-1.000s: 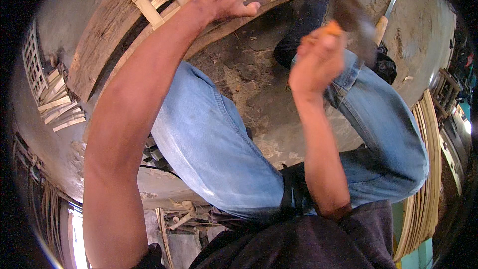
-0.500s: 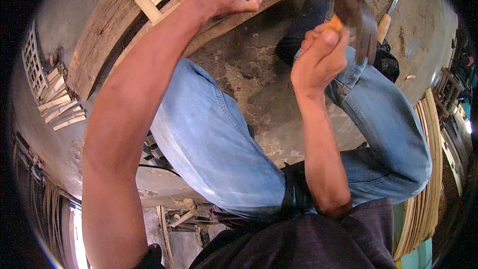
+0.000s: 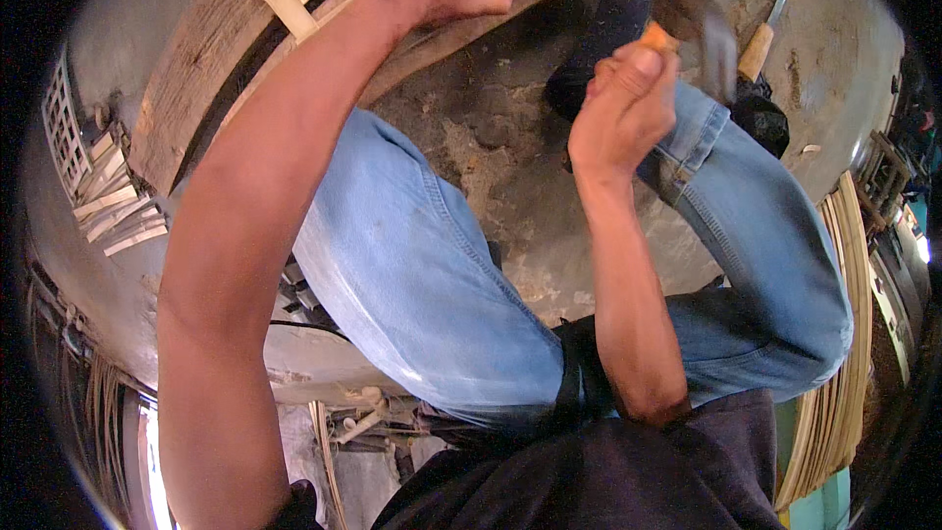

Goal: The person assembles a wooden lattice panel by hand, using a hammer to secure nails into the frame. They repeatedly position and hammer nails along the edges of the lattice, occasionally adjusting the panel's position on a wooden workbench.

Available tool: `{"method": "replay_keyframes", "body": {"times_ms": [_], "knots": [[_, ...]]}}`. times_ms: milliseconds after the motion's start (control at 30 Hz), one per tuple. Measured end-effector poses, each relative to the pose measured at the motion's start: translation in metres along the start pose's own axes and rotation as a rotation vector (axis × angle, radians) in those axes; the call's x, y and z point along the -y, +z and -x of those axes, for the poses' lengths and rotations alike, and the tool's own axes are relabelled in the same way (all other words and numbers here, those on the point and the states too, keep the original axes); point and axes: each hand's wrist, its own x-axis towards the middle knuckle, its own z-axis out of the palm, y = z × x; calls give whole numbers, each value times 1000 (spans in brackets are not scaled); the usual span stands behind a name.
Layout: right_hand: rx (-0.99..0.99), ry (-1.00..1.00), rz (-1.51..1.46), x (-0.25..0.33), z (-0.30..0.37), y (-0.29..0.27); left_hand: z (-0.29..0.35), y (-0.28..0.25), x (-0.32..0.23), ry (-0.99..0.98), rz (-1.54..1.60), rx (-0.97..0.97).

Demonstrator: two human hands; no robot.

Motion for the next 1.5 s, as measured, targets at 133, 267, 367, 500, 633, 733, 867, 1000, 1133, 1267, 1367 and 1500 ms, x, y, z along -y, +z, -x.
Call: {"method": "replay_keyframes", "body": {"times_ms": [133,267,367,500,633,733,867,1000,1133,1267,1367,1500], "knots": [[108,-162,158,-15,11,5,-1,-7,-5,6,46,16],[353,-118,276,-14,23,2,0,4,-1,6,74,-59],[336,-147,335,-16,14,13,1,7,0,13,84,-113],[354,-157,395,-7,8,10,-2,8,-1,20,-64,-74],[317,-253,416,-12,-1,11,-1,8,-1,32,-20,-121],[379,-380,402,-6,-15,3,-1,6,-1,39,106,-96],[680,-509,497,13,-41,-22,-3,5,5,48,-55,10],[884,-735,695,16,-58,-34,4,22,23,173,25,-94],[976,-803,746,21,-71,-37,2,9,27,248,78,-5],[1004,-766,867,26,-88,-30,4,-1,25,207,121,69],[1036,-790,889,35,-88,-36,6,5,25,197,122,28],[1030,-751,913,28,-98,-33,5,7,23,197,86,22]]}}
